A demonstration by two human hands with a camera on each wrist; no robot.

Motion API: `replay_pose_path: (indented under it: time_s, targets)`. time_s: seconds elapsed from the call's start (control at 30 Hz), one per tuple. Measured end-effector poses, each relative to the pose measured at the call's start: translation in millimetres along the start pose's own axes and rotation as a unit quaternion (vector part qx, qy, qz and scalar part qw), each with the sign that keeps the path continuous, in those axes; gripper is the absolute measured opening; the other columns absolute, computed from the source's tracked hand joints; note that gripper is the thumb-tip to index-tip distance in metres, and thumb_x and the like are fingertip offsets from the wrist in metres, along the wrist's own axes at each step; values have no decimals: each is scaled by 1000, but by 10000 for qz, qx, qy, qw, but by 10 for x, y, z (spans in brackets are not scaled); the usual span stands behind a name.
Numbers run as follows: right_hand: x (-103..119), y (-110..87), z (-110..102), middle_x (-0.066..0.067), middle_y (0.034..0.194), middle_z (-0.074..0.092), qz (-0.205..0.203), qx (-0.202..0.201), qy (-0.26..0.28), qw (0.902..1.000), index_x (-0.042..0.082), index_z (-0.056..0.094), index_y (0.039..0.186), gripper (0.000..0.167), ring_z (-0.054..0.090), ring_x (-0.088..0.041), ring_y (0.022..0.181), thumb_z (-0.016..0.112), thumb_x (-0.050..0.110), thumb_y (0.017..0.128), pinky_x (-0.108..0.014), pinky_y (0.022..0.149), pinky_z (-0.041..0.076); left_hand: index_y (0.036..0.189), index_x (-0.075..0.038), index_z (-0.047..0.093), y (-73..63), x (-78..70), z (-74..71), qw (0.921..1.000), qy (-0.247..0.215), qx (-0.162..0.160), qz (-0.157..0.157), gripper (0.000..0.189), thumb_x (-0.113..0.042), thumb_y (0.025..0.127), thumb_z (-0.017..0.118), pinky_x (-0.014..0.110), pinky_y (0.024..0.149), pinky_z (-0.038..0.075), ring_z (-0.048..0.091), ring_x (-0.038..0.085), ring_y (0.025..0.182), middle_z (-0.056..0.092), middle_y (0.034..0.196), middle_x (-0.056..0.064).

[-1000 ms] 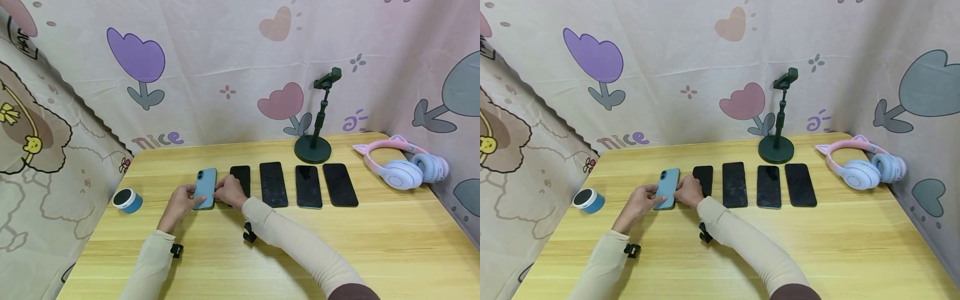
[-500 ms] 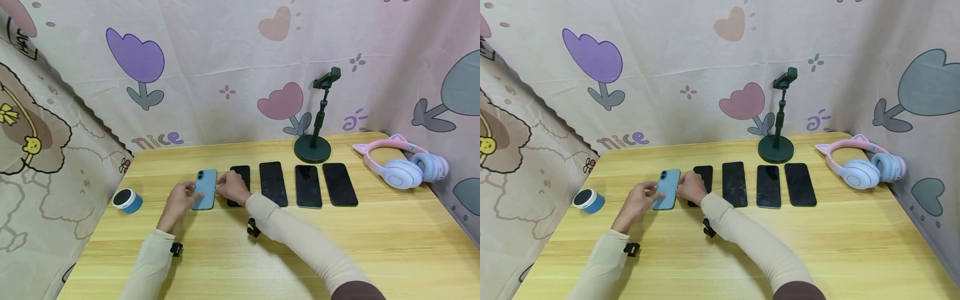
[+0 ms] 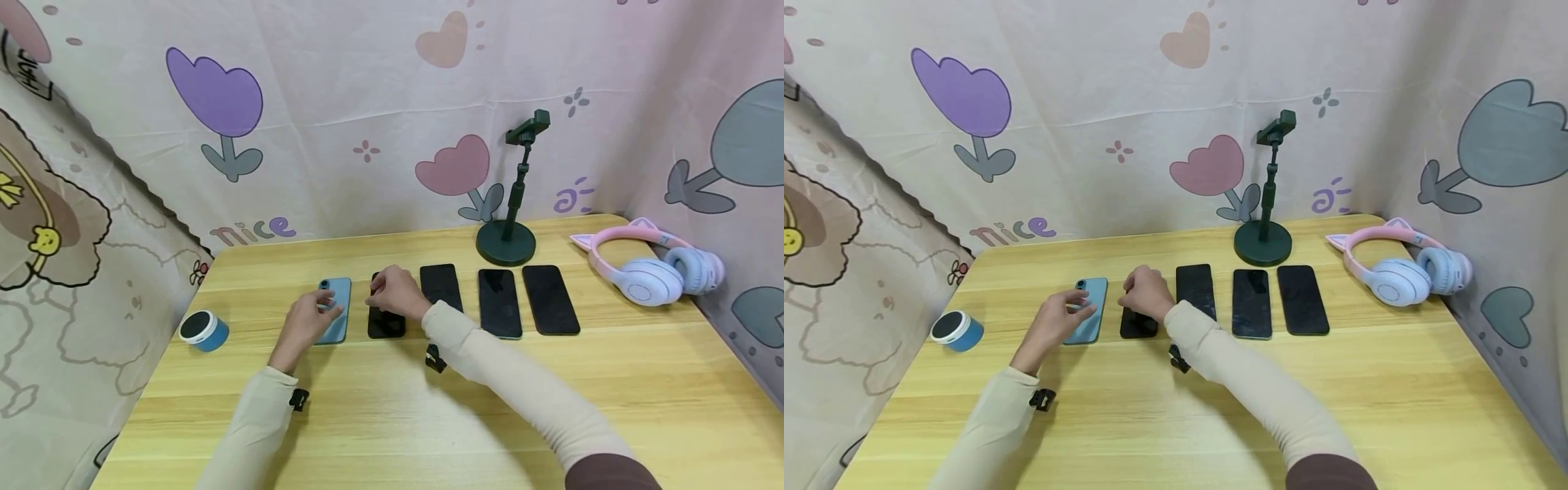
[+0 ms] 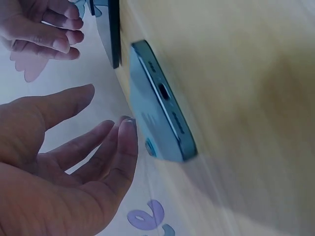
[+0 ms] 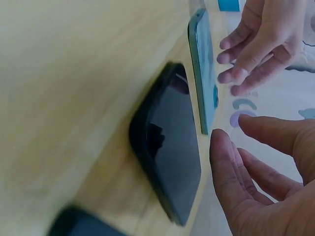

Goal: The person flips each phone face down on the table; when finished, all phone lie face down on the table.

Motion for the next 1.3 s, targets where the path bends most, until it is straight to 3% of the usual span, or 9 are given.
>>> replay_pose_path:
  time_s: [0.27, 0.5, 0.73, 0.93, 1.03, 1.1, 1.2, 1.27, 1.3]
  targets:
    - [-63, -59, -236, -9, 90, 74, 386, -171, -259, 9988, -6, 70, 118, 38, 73, -25, 75, 82, 12, 87, -29, 65, 59, 134, 5, 61, 83, -136, 96, 9998, 38, 61, 199, 45, -21, 98, 69, 51, 89, 55, 66, 37, 109, 69, 118, 19]
    - [-193, -102, -336, -8, 97, 74, 393, -283, -876, 9950, -4, 73, 115, 37, 69, -16, 78, 83, 18, 86, -36, 78, 58, 132, 6, 62, 114, -205, 208, 9994, 105, 176, 293, 43, -20, 99, 69, 52, 93, 53, 67, 34, 108, 72, 114, 18]
    - [-311, -152, -402, -6, 78, 75, 585, -211, -622, 9961, -6, 70, 121, 42, 72, -16, 73, 82, 17, 88, -45, 90, 56, 129, 7, 64, 143, -302, 285, 9992, 208, 287, 208, 44, -22, 97, 71, 49, 95, 53, 67, 32, 109, 71, 115, 18]
    - [-381, -156, -399, -6, 78, 75, 721, -186, -483, 9961, -7, 69, 120, 45, 73, -17, 70, 83, 19, 86, -47, 94, 55, 130, 6, 64, 151, -326, 330, 9991, 218, 358, 92, 45, -23, 96, 73, 48, 95, 53, 64, 30, 111, 69, 118, 16]
    - [-386, -165, -386, -8, 80, 75, 750, -169, -486, 9959, -7, 70, 118, 44, 74, -18, 69, 83, 21, 87, -46, 92, 56, 126, 3, 67, 160, -323, 364, 9991, 246, 340, 43, 41, -23, 95, 74, 46, 93, 53, 64, 28, 108, 68, 116, 14]
    - [-381, -165, -375, -9, 81, 75, 711, -169, -486, 9961, -7, 73, 113, 39, 74, -19, 68, 83, 20, 87, -44, 87, 58, 112, 1, 71, 168, -328, 388, 9990, 275, 350, 49, 30, -22, 94, 75, 40, 82, 53, 63, 24, 95, 67, 102, 11]
    - [-378, -155, -345, -10, 80, 75, 679, -137, -409, 9968, -6, 76, 99, 26, 74, -19, 67, 83, 15, 86, -38, 75, 61, 91, -1, 67, 185, -342, 431, 9988, 295, 394, 67, 23, -22, 93, 76, 34, 66, 41, 51, 19, 76, 56, 83, 6]
    - [-380, -145, -319, -11, 78, 74, 684, -79, -368, 9969, -4, 76, 90, 19, 74, -19, 67, 83, 14, 86, -34, 67, 60, 90, -1, 68, 194, -355, 458, 9986, 304, 421, 45, 23, -22, 92, 77, 33, 65, 39, 49, 19, 75, 54, 82, 5]
    - [-381, -140, -305, -11, 76, 74, 691, -45, -357, 9970, -3, 76, 86, 18, 74, -19, 67, 83, 13, 86, -33, 65, 60, 96, -1, 70, 196, -362, 471, 9987, 305, 415, 13, 23, -22, 91, 78, 34, 68, 44, 53, 19, 79, 58, 86, 5]
Point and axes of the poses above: each hand's wrist, its own y-axis towards the middle knuckle, its own z-axis out of the palm, x = y × z, the point moved 1 cm from there along y, towards the middle knuckle
